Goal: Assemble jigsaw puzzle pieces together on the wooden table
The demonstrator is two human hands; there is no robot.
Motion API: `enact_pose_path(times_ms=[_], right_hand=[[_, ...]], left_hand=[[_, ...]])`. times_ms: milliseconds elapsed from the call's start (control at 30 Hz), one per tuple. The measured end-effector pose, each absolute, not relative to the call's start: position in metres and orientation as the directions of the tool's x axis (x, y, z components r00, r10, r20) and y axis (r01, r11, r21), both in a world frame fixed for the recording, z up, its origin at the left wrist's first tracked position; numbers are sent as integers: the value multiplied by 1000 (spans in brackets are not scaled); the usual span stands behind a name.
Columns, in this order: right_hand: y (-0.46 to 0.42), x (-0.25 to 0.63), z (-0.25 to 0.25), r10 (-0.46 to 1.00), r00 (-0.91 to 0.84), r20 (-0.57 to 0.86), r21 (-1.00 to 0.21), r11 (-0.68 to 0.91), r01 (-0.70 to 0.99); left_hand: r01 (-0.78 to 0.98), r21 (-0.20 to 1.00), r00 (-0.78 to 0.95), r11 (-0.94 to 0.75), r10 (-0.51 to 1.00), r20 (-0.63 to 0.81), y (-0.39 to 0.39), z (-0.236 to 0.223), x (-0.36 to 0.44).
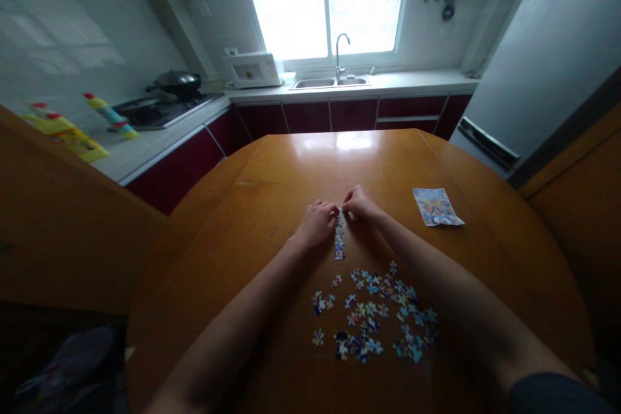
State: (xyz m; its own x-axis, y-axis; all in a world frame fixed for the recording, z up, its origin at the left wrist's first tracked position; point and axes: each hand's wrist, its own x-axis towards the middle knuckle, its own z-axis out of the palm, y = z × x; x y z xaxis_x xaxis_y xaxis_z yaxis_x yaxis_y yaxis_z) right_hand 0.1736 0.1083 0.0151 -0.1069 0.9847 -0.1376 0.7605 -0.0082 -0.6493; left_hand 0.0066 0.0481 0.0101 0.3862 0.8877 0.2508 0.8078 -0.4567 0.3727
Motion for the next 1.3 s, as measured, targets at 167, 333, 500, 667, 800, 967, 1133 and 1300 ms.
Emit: enact_pose_path(times_ms=[167, 333, 500, 667, 800, 967, 1133, 1300], right_hand=[[109, 173, 19, 976, -83, -200, -631, -64, 773], [108, 170, 23, 973, -65, -220, -622, -89, 778], [106, 173, 24, 972, -51, -231, -618, -105, 779], [108, 173, 20, 975, -45, -217, -649, -109, 753], [114, 172, 14, 976, -33, -215, -702, -131, 700], [116, 190, 19, 994, 34, -103, -806, -104, 583], [101, 228, 22, 997, 64, 36, -856, -2, 517], [82, 247, 8, 988, 17, 155, -879, 130, 459]], left_hand=[[777, 419, 361, -469, 878, 314, 59, 3, 4], [737, 450, 364, -504, 857, 364, 61, -5, 0], [718, 443, 405, -536, 840, 360, 63, -9, 0], [739, 376, 438, -559, 822, 363, 60, -12, 2], [765, 357, 411, -536, 833, 369, 58, -14, 2], [731, 453, 386, -510, 857, 340, 61, -14, 0], [671, 568, 279, -476, 873, 401, 65, -13, -2], [700, 549, 269, -457, 880, 390, 65, -15, -1]])
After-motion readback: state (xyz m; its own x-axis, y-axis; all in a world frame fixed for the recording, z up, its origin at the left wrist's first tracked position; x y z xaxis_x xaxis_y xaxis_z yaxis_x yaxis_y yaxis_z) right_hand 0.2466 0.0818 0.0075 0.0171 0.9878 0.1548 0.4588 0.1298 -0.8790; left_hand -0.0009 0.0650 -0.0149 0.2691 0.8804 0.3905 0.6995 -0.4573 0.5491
